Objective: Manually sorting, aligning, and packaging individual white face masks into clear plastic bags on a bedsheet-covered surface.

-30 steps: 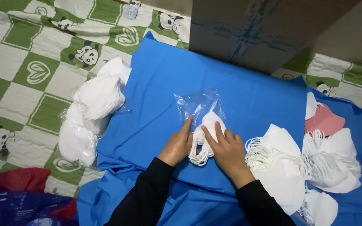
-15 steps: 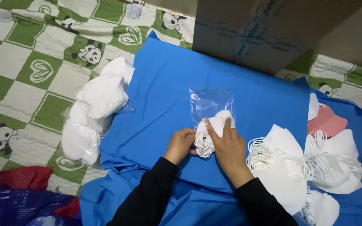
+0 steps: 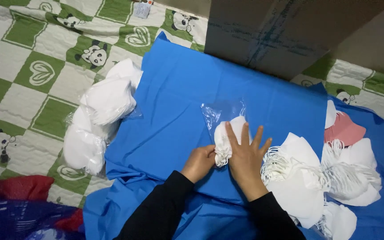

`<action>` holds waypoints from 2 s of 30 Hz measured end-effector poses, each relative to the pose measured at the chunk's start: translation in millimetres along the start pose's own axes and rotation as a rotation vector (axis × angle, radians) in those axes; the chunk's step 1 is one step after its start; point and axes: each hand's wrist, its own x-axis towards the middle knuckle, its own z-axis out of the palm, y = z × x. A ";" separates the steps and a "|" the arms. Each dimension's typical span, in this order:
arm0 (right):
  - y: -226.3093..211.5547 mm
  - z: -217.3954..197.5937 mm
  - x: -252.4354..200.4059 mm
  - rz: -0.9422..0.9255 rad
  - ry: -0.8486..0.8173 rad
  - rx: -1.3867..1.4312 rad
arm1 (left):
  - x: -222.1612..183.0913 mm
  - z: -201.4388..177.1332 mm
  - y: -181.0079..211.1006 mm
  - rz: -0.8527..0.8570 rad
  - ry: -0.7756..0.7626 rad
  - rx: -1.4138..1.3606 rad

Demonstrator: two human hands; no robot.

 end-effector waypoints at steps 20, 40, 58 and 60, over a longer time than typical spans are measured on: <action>-8.3 6.2 10.6 0.115 -0.126 -0.157 | -17.0 34.6 -11.0 -0.143 -0.112 -0.350; 1.3 0.8 -22.7 -0.226 0.160 -0.134 | -10.7 -8.3 -12.2 -0.071 -0.156 0.059; 37.6 -9.8 -67.2 -0.217 -0.095 0.327 | -3.5 -2.7 -1.3 0.682 0.232 0.805; 40.2 -8.8 -66.8 -0.231 -0.098 0.321 | -4.4 -14.9 -3.3 0.717 0.158 0.798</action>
